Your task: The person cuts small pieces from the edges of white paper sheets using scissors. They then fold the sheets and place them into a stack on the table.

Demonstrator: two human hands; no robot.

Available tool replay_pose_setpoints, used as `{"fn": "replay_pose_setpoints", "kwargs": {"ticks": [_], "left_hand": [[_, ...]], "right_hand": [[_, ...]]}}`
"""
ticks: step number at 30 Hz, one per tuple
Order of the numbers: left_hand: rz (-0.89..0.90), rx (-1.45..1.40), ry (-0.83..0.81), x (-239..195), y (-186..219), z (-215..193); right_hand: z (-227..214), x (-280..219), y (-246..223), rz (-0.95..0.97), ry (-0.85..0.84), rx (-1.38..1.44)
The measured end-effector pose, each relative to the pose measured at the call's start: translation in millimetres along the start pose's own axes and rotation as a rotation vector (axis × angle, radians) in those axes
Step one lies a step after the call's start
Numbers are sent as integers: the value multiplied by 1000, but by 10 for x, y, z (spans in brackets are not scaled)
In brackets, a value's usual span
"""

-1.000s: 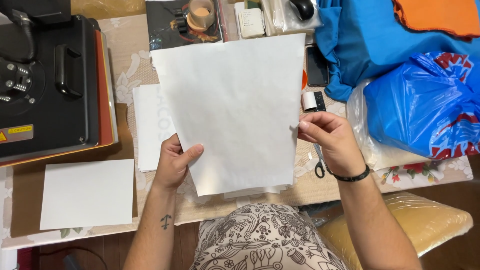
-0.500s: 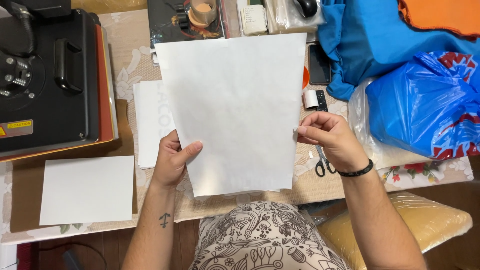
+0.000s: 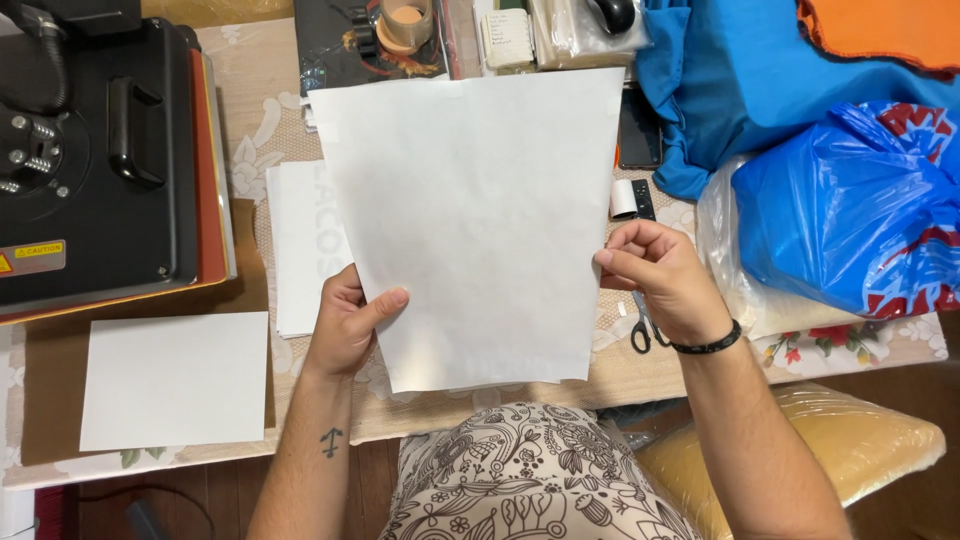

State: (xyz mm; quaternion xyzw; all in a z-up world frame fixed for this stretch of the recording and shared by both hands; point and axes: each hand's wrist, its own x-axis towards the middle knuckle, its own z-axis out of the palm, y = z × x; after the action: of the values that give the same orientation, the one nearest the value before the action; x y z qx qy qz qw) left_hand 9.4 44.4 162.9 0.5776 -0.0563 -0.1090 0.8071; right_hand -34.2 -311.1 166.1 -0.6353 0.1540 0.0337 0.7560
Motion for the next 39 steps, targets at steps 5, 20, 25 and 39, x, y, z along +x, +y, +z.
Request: {"fn": "replay_pose_setpoints", "kwargs": {"ticks": [5, 20, 25, 39], "left_hand": [[30, -14, -29, -21, -94, -69], [154, -79, -93, 29, -894, -524], [187, -58, -110, 36, -801, -503], [39, 69, -26, 89, -295, -198]], "right_hand": [[117, -103, -44, -55, 55, 17], [492, -388, -133, -643, 378, -216], [500, -424, -182, -607, 364, -214], [273, -258, -131, -360, 145, -220]]}}
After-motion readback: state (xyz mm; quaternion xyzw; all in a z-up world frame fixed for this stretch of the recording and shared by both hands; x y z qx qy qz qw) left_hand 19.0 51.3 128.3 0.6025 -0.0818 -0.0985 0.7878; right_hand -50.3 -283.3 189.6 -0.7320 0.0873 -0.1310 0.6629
